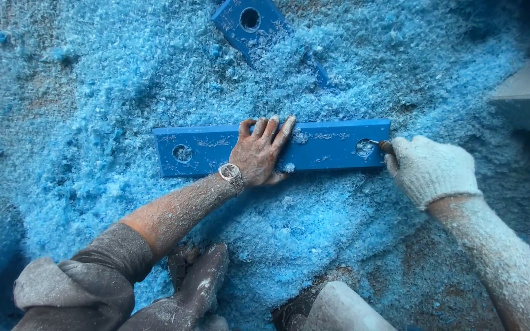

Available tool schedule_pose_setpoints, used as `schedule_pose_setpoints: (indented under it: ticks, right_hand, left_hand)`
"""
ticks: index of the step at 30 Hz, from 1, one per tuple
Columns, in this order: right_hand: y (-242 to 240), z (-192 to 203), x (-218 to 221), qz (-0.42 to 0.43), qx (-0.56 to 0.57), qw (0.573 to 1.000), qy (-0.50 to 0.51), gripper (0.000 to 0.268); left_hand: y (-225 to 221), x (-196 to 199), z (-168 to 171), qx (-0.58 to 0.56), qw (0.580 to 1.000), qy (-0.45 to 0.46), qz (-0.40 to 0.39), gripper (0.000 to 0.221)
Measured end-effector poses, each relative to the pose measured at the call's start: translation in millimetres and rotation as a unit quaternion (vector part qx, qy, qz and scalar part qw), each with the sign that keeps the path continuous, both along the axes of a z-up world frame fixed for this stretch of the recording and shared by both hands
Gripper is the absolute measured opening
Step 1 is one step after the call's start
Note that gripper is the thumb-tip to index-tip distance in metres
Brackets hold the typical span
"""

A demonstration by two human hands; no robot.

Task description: Deburring the holes and edges of blue plastic blocks using a manual scraper tool on a production floor.

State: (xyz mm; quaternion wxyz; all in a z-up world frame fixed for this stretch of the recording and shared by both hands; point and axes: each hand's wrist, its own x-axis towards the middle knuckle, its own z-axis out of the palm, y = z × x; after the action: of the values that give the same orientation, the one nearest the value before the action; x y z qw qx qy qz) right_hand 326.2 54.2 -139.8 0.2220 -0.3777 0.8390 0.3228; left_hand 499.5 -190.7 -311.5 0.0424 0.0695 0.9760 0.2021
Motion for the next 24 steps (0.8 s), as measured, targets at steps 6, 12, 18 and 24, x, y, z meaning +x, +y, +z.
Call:
schedule_pose_setpoints:
  ticks: [6, 12, 18, 24]
  right_hand:
    - [-8, 1, 23, -0.118, 0.079, 0.989, -0.047, 0.035]
    - [-18, -14, 46, -0.114, 0.042, 0.99, -0.078, 0.029]
    - [-56, -10, 27, -0.102, 0.009, 0.99, -0.095, 0.028]
    - [-66, 3, -6, -0.126, 0.147, 0.977, -0.085, 0.043]
  left_hand:
    - [3, 0, 1, -0.021, 1.0, 0.0, 0.006, 0.136]
    - [-2, -4, 20, -0.03, 0.998, -0.051, -0.025, 0.132]
    - [-5, -5, 20, -0.027, 0.998, -0.031, -0.045, 0.126]
    - [-4, -1, 7, -0.009, 1.0, 0.008, -0.02, 0.129]
